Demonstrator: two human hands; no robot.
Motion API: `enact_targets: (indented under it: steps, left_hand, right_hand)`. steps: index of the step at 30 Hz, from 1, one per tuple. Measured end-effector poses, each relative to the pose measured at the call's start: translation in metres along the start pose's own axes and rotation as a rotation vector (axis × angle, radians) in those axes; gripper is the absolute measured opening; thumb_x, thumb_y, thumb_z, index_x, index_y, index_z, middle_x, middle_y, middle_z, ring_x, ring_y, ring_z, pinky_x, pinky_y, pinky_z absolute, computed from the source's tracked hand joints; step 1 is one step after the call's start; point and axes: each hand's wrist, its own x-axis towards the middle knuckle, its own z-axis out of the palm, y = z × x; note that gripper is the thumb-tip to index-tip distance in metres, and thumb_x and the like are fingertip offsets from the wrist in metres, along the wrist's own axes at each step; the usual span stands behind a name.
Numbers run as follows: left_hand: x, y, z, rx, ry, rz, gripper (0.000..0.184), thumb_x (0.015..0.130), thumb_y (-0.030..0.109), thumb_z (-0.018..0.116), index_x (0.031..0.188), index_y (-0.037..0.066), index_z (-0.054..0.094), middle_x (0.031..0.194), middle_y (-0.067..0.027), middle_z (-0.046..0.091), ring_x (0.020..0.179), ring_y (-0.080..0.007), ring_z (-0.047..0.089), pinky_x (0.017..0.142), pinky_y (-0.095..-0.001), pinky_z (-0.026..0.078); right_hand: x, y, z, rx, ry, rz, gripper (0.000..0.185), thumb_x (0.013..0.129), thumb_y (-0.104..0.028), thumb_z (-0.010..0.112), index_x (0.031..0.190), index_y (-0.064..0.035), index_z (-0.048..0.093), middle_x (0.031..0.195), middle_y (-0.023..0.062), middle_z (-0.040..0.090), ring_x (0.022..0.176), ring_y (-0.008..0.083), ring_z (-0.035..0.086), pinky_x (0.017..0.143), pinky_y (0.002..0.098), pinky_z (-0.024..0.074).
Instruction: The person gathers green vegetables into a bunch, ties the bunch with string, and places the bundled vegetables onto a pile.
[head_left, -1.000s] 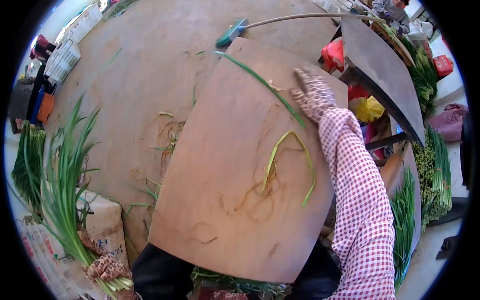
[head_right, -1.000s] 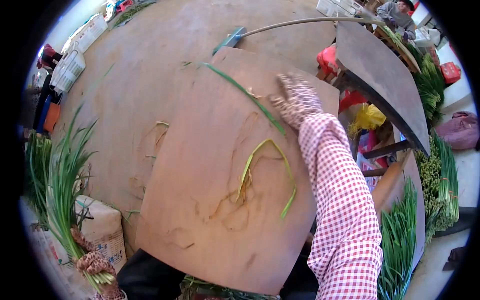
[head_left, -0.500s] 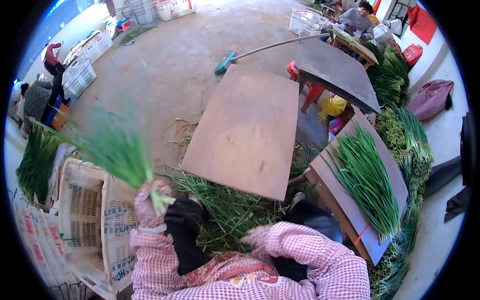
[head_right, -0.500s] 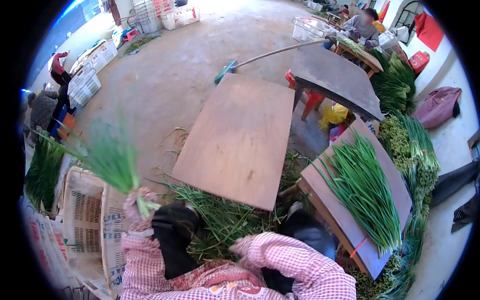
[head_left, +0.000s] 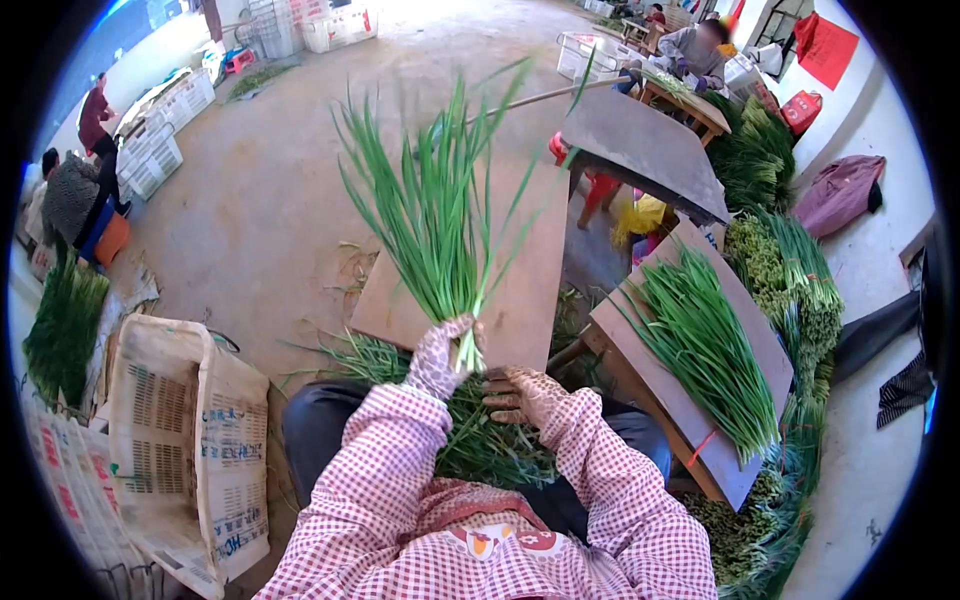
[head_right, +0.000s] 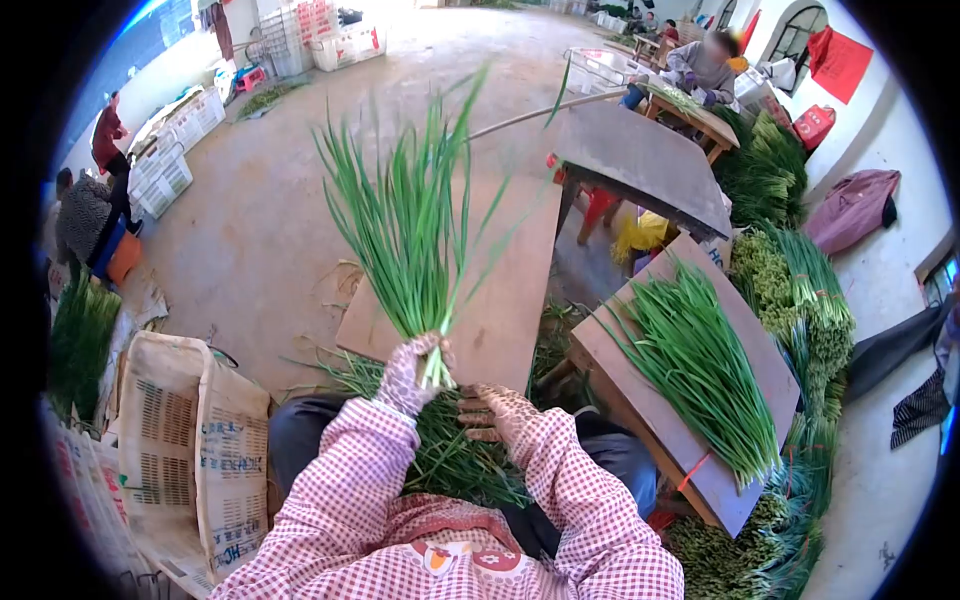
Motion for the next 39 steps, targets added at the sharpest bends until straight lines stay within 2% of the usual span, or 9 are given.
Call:
enact_targets:
  steps: [10,16,17,19,21,24,32,36,39]
  left_hand:
    - [-0.027,-0.091,-0.04,0.229,0.152,0.104,0.018,0.081,0.004,0.056,0.097,0.001,0.05,0.078,-0.0112,0.058,0.06,-0.0239,0.058,0.046,-0.0346,0.049]
    - [-0.062,-0.104,-0.014,0.857,0.311,-0.044,0.059,0.076,0.006,0.066,0.126,-0.001,0.035,0.101,-0.0166,0.059,0.084,-0.0253,0.06,0.072,-0.0364,0.05]
    - [-0.051,-0.111,-0.022,0.949,0.086,-0.35,0.046,0.097,0.026,0.03,0.139,0.013,0.019,0.136,-0.0117,0.035,0.124,-0.0223,0.034,0.099,-0.0347,0.035]
    - [-0.06,-0.113,-0.026,0.243,0.21,-0.159,0.073,0.076,0.012,0.067,0.13,-0.005,0.022,0.082,-0.0166,0.063,0.064,-0.0244,0.062,0.054,-0.0303,0.051]
    - [-0.066,-0.094,-0.014,1.1,-0.007,-0.179,0.075,0.076,0.019,0.068,0.132,0.0,0.023,0.091,-0.016,0.061,0.074,-0.0237,0.063,0.059,-0.0296,0.051]
    - [-0.073,-0.048,0.019,1.39,-0.226,-0.165,0.068,0.072,0.022,0.074,0.126,0.001,0.038,0.111,-0.0121,0.057,0.102,-0.0203,0.053,0.089,-0.0315,0.042]
    - [-0.003,0.017,0.043,1.19,-0.421,0.059,0.094,0.069,0.018,0.077,0.137,0.002,0.014,0.136,-0.0184,0.031,0.123,-0.03,0.035,0.103,-0.0394,0.032]
    - [0.033,0.007,0.03,1.047,-0.329,0.189,0.092,0.071,0.019,0.075,0.137,0.001,0.014,0.137,-0.0189,0.029,0.125,-0.0289,0.033,0.105,-0.0385,0.029]
    - [0.047,-0.008,0.014,1.112,-0.196,0.185,0.088,0.073,0.023,0.073,0.136,-0.002,0.016,0.135,-0.0187,0.031,0.125,-0.0269,0.033,0.105,-0.0364,0.027]
  right_hand:
    - [0.023,-0.007,0.009,-0.527,0.192,-0.058,0.081,0.066,-0.043,0.076,0.123,0.0029,0.042,0.104,0.0174,0.059,0.088,0.0254,0.06,0.073,0.0324,0.0523]
    - [0.026,0.006,0.033,-0.736,0.442,-0.098,0.094,0.054,-0.037,0.084,0.124,0.0077,0.039,0.112,0.0208,0.056,0.107,0.0305,0.052,0.094,0.0357,0.04]
    - [0.009,-0.003,0.047,-0.797,0.518,-0.075,0.092,0.053,-0.032,0.085,0.123,0.0073,0.04,0.112,0.0207,0.056,0.108,0.03,0.052,0.094,0.0354,0.0404]
    - [0.024,0.011,0.029,-0.773,0.488,-0.088,0.092,0.053,-0.031,0.084,0.124,0.0075,0.039,0.112,0.0206,0.056,0.109,0.0292,0.052,0.094,0.035,0.0401]
    - [0.014,-0.001,0.031,-0.702,0.459,-0.085,0.094,0.055,-0.028,0.082,0.128,0.0078,0.035,0.115,0.0211,0.055,0.11,0.0274,0.051,0.095,0.0335,0.0394]
    - [0.008,-0.018,0.016,-0.744,0.566,-0.327,0.076,0.058,-0.025,0.08,0.119,0.0045,0.045,0.104,0.0179,0.061,0.095,0.0284,0.06,0.083,0.0323,0.0476]
    - [0.004,-0.12,0.013,-0.368,0.414,-1.04,0.062,0.068,-0.014,0.075,0.119,-0.0014,0.044,0.097,0.0115,0.063,0.091,0.019,0.06,0.08,0.0313,0.0493]
    - [0.061,-0.104,-0.02,-0.611,0.464,-1.163,0.05,0.072,-0.016,0.07,0.115,-0.0032,0.049,0.105,0.0111,0.06,0.095,0.0232,0.059,0.084,0.0336,0.0465]
    - [0.111,-0.078,-0.039,-0.625,0.424,-0.792,0.063,0.074,-0.007,0.066,0.129,-0.0066,0.034,0.107,0.0133,0.059,0.096,0.0196,0.058,0.084,0.0285,0.0465]
